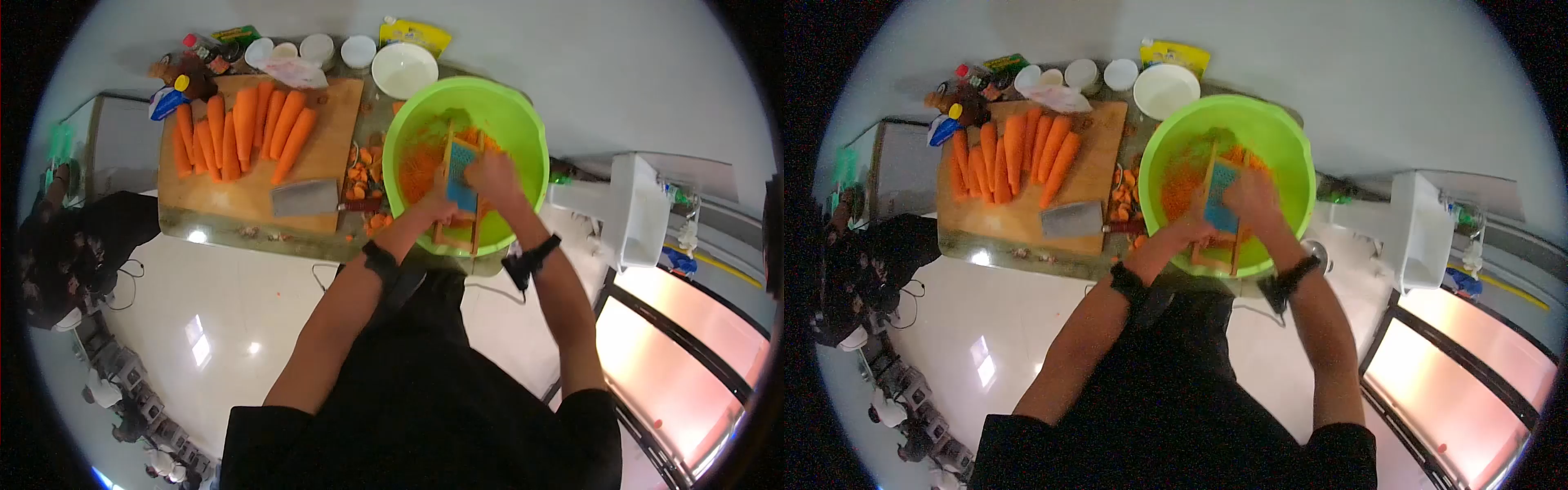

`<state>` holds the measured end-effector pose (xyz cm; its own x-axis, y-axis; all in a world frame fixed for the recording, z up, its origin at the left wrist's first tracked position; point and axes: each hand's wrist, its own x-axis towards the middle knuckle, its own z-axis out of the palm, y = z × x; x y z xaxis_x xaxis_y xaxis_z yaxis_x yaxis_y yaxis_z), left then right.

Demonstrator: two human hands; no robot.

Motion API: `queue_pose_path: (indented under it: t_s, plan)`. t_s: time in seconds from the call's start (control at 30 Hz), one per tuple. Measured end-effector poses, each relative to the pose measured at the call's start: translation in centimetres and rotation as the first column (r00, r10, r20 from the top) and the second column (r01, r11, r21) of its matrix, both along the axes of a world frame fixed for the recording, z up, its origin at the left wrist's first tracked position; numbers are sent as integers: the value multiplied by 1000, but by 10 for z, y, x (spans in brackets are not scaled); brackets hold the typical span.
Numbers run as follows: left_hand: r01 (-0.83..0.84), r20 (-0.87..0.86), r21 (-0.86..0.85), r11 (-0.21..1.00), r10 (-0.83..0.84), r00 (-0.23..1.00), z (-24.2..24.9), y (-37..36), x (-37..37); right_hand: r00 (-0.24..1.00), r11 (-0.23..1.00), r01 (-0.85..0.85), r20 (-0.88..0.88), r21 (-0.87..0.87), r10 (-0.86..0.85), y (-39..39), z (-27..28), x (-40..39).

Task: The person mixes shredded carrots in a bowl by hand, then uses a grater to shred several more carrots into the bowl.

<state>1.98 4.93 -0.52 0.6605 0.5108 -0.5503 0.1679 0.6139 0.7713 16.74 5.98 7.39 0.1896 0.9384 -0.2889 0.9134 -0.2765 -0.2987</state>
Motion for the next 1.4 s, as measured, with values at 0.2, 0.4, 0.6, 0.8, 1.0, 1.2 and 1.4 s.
queue_pose_path:
  t_s: [0.2,0.4,0.6,0.8,1.0,1.2,1.4]
  plan:
    - [86,-148,-123,989,-104,984,11,5,-4,986,994,5,166,-110,13,38,-17,-2]
    - [161,-122,-147,976,-179,976,8,6,-2,991,984,-58,111,-171,77,3,7,-3]
    - [62,-82,-121,991,-72,994,27,3,-6,985,973,-158,41,-170,168,-64,59,-18]
    - [49,-36,-197,979,-58,998,5,4,-5,990,986,-143,-34,-82,140,-87,59,-25]
    - [135,-95,-170,976,-153,984,16,5,-14,991,990,-123,49,-72,127,-31,32,-12]
    - [141,4,-199,970,-143,990,-9,7,-12,999,999,10,51,-45,-8,-4,27,-11]
    - [127,-76,-290,949,-155,985,0,4,-17,997,997,-31,66,-64,35,-19,31,-14]
